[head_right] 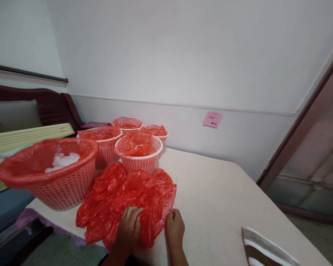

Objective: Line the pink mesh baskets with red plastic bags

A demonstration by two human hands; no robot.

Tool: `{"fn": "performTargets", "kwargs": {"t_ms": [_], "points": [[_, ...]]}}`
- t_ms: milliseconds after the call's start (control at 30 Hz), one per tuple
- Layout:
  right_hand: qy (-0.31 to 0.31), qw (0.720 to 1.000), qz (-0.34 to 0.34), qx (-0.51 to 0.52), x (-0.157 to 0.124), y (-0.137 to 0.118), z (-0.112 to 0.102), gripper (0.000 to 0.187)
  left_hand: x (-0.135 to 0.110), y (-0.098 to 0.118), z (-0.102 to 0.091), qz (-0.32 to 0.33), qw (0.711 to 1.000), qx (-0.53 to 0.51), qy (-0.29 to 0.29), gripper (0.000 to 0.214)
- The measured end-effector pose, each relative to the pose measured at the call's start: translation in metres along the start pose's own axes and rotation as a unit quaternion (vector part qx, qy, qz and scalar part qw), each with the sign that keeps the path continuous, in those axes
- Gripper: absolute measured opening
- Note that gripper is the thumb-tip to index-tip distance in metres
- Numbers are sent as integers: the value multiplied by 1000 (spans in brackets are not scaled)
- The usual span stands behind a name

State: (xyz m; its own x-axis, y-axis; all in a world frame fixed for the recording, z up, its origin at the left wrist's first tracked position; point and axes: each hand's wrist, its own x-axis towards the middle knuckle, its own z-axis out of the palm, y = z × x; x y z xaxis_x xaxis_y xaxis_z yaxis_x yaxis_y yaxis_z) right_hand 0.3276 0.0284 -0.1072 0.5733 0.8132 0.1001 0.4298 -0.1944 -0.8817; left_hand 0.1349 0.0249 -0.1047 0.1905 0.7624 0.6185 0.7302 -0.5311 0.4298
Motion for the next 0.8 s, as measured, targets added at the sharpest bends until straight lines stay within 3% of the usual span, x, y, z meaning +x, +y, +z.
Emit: {"fn": "performTargets", "kwargs": {"t_ms": [200, 433, 600, 800], "points": [[-22, 999, -30, -10, 2, -1, -5, 30, -7, 23, 2, 37, 998, -42, -39, 40], [-41, 998, -48, -12, -6, 13, -23, 30, -12, 38, 20, -23, 986, 28, -162, 21], [-48, 996, -68, -32, -12, 20, -31, 29, -3, 41, 30, -49, 973, 55, -220, 36], [-88, 991, -94, -32, -18, 19, -25, 21, -9, 44, 26, -58, 969, 65, -230, 44]]}}
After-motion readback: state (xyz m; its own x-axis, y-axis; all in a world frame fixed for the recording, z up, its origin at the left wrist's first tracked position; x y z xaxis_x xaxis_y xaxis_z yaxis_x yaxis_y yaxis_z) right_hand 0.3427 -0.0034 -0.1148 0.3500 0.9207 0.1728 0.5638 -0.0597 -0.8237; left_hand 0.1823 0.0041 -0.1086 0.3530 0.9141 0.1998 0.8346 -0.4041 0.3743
